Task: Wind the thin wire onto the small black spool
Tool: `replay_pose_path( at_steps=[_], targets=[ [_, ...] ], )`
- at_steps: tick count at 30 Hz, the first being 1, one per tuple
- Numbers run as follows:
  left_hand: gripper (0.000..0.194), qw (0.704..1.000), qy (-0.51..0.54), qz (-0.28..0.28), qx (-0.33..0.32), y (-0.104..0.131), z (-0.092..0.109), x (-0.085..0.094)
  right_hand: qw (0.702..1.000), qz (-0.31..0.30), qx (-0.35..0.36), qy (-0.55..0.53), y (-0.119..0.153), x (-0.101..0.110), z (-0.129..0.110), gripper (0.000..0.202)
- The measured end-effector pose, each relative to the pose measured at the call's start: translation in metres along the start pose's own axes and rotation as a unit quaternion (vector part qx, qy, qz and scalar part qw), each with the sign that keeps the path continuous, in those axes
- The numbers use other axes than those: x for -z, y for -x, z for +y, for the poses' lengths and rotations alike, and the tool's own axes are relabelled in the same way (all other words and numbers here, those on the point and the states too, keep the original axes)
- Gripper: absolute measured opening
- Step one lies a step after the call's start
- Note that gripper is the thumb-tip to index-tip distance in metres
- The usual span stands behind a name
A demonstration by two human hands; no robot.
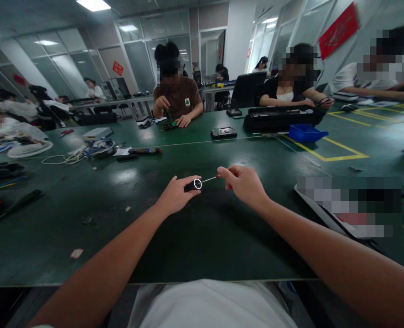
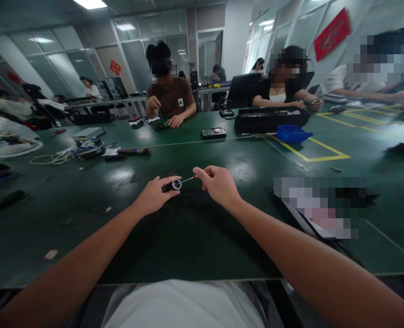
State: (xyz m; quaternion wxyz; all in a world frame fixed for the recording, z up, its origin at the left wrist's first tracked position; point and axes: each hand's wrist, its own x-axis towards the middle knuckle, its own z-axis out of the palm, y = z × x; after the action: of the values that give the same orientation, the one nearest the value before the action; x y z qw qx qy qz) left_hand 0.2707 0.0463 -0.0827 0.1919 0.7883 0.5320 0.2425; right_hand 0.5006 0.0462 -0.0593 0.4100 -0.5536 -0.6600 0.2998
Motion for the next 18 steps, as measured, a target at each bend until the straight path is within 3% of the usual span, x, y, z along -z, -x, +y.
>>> replay_pose_path(
  at_steps=[3,9,18],
  targets=[
    [0.045,1.0,0.006,-0.017,-0.008,-0.001,-0.003,-0.001,0.999,-0.012,0.035,0.027,0.002,0.002,-0.002,0.037],
    [0.041,1.0,-0.004,-0.011,-0.005,-0.001,-0.006,0.001,0.988,-0.077,0.133,-0.022,0.005,0.0,0.002,0.015],
    [0.042,1.0,0.002,0.007,-0.001,-0.001,-0.009,0.003,0.995,-0.079,0.06,0.002,0.002,-0.007,0.007,0.033]
  ],
)
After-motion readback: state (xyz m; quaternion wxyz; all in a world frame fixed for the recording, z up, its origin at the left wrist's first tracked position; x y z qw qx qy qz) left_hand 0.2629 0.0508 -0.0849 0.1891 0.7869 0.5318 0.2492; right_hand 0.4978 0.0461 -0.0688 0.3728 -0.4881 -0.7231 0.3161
